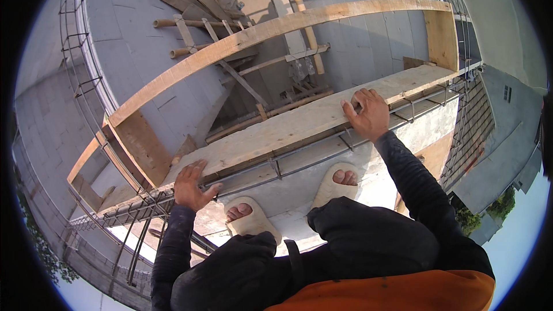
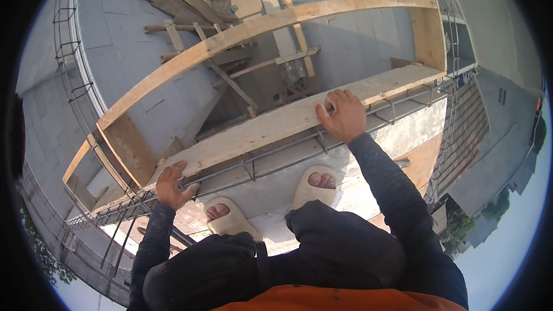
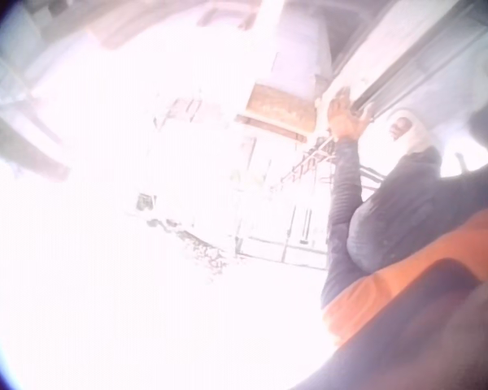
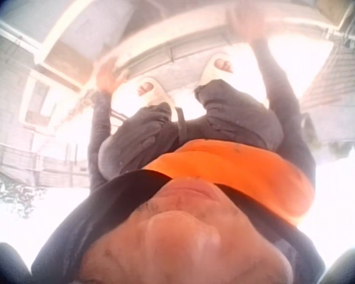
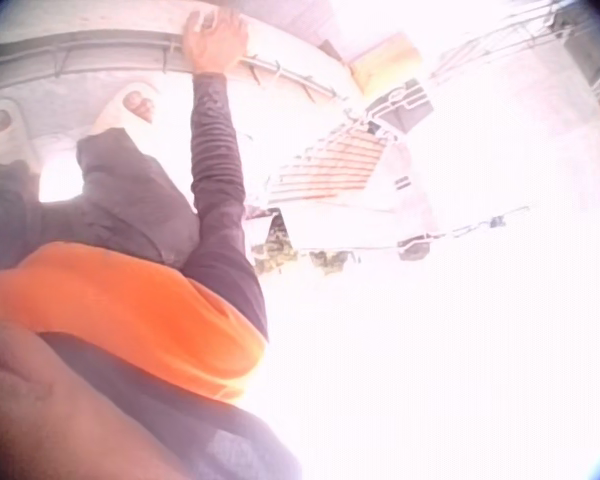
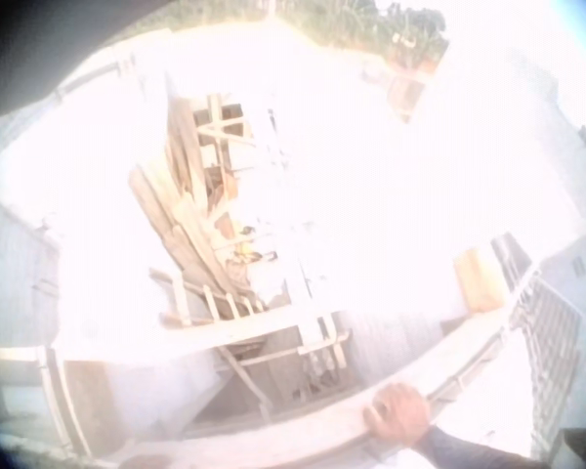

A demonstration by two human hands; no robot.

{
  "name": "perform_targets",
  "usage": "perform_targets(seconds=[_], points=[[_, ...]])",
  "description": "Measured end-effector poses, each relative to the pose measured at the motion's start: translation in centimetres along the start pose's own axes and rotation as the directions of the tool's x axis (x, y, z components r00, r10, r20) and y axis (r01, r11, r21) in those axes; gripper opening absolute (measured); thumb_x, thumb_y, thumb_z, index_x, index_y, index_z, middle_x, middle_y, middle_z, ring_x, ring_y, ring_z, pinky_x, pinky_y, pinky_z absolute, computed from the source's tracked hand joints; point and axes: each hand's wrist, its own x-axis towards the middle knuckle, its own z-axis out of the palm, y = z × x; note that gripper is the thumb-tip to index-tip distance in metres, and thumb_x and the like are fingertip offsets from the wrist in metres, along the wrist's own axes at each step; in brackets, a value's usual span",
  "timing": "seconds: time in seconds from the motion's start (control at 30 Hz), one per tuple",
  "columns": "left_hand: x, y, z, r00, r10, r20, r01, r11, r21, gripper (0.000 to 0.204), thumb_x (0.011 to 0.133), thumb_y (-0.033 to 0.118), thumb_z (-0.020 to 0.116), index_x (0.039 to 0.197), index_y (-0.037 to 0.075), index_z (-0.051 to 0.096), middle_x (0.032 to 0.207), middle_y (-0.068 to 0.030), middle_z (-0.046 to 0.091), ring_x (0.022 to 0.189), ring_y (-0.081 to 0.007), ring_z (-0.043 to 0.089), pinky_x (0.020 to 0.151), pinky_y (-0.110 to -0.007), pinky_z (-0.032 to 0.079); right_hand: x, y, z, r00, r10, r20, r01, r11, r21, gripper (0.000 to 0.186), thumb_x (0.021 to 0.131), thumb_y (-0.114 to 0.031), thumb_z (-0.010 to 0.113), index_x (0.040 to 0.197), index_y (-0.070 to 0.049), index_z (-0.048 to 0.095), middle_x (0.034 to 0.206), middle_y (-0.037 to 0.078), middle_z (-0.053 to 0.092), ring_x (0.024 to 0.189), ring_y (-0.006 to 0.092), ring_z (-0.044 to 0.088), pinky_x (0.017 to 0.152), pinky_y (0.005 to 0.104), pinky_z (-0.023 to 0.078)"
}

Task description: The person positions plywood boards onto a concrete surface, secures them by driving nails with an axe, and then positions a wooden beam over the edge of the formwork.

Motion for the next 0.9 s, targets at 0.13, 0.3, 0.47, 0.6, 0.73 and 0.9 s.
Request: perform_targets(seconds=[0.13,0.3,0.47,0.6,0.73,0.9], points=[[0.0,-0.3,0.2,1.000,-0.004,0.015,0.004,0.999,0.036,0.081,0.082,0.053,0.084,0.144,0.005,0.063,0.144,-0.0194,0.066,0.129,-0.0424,0.062,0.113,-0.053,0.047,0.1,0.2,0.2,1.000,-0.016,0.014,0.016,1.000,0.012,0.034,0.094,-0.035,0.074,0.079,-0.007,0.064,0.084,0.009,0.065,0.086,0.0335,0.063,0.077,0.0480,0.051],[0.0,-0.6,0.2,0.999,0.034,-0.012,-0.034,0.999,0.006,0.083,0.076,0.045,0.087,0.145,0.006,0.062,0.143,-0.0205,0.066,0.128,-0.0440,0.061,0.111,-0.053,0.049,0.4,-0.2,0.2,0.998,0.015,0.063,-0.015,1.000,0.001,0.036,0.094,-0.036,0.074,0.076,-0.008,0.060,0.080,0.009,0.062,0.081,0.0336,0.063,0.074,0.0485,0.050],[0.2,-0.5,-0.4,0.999,-0.012,0.038,0.013,1.000,-0.015,0.084,0.081,0.056,0.085,0.147,0.008,0.063,0.147,-0.0179,0.065,0.133,-0.0407,0.060,0.116,-0.053,0.046,0.2,0.7,0.9,0.997,-0.014,0.082,0.018,0.998,-0.054,0.036,0.094,-0.034,0.075,0.077,-0.008,0.057,0.081,0.009,0.060,0.082,0.0344,0.062,0.073,0.0487,0.049],[-0.1,-0.8,-0.1,0.999,-0.022,0.027,0.023,0.999,-0.031,0.084,0.081,0.058,0.085,0.147,0.009,0.064,0.147,-0.0163,0.065,0.134,-0.0411,0.061,0.117,-0.053,0.046,0.1,0.6,1.1,0.996,-0.025,0.086,0.030,0.998,-0.057,0.037,0.095,-0.034,0.075,0.077,-0.008,0.056,0.083,0.010,0.061,0.082,0.0353,0.062,0.072,0.0495,0.049],[0.0,-0.8,-0.3,0.998,-0.045,0.033,0.047,0.997,-0.055,0.083,0.080,0.059,0.085,0.145,0.010,0.066,0.147,-0.0151,0.066,0.134,-0.0410,0.061,0.117,-0.052,0.047,0.2,0.7,1.3,0.997,-0.045,0.057,0.048,0.998,-0.045,0.037,0.095,-0.033,0.075,0.078,-0.008,0.055,0.084,0.010,0.060,0.082,0.0357,0.061,0.072,0.0499,0.049],[-0.2,-1.3,0.2,1.000,0.000,-0.004,0.000,0.999,-0.036,0.083,0.076,0.050,0.090,0.145,0.010,0.065,0.145,-0.0167,0.067,0.129,-0.0422,0.063,0.111,-0.054,0.050,0.3,0.8,1.5,0.997,-0.048,0.066,0.050,0.998,-0.030,0.034,0.095,-0.031,0.074,0.080,-0.008,0.056,0.084,0.011,0.060,0.082,0.0365,0.062,0.072,0.0501,0.049]])
